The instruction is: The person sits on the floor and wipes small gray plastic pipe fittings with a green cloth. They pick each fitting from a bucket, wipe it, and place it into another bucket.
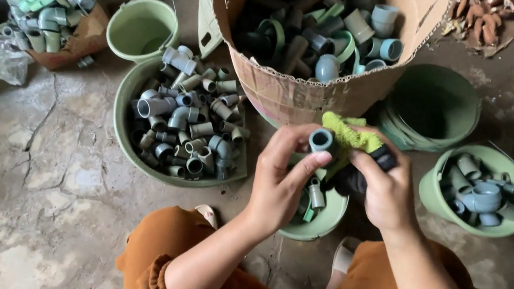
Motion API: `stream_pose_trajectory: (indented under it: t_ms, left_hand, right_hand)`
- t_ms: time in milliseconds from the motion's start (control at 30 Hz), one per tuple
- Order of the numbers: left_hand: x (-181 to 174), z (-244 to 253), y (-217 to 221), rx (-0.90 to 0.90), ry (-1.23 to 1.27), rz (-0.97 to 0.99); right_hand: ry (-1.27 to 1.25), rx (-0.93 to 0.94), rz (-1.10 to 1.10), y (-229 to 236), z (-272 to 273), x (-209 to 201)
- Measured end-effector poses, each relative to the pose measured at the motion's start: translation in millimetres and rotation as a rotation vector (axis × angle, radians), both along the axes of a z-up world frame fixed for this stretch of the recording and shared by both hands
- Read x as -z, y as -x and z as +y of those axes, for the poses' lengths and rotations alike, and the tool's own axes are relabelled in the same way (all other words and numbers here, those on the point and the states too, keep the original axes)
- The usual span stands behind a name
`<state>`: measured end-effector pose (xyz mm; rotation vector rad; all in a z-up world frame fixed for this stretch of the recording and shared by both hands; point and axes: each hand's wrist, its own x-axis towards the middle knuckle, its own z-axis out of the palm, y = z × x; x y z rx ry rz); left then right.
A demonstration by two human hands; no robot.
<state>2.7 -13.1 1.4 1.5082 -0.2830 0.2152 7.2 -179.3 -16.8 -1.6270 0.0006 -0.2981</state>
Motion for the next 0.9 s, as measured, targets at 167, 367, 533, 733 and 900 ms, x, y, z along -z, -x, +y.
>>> stream_pose_trajectory:
  t_ms: [167,367,533,733,900]
  left_hand:
    - [11.6,0.7,-4.5,-0.029,-0.065,0.003]
    - [-0.6,-6.7,-3.7,-0.152,0.039,0.059]
    - [5.5,-7.8,-5.4,-0.116,0.039,0.106]
    - [22.0,-0.9,-10.5,-0.075,-0.042,0.142]
    - [3.7,-1.5,-2.8,-0.143,0.01,0.165]
  right_hand:
    - [-0.37,0.025,0.146,8.1,11.2,-1.5]
    - [-0.002,0.033,-0.033,13.8,14.7,-0.6]
    - [-0.017,0.045,-0.074,10.5,14.8,1.5]
    - [-0.428,0.016,0.06,10.9,28.3,-15.4]
    - [-0.227,0.011,-0.005,8.4,18.0,-0.4]
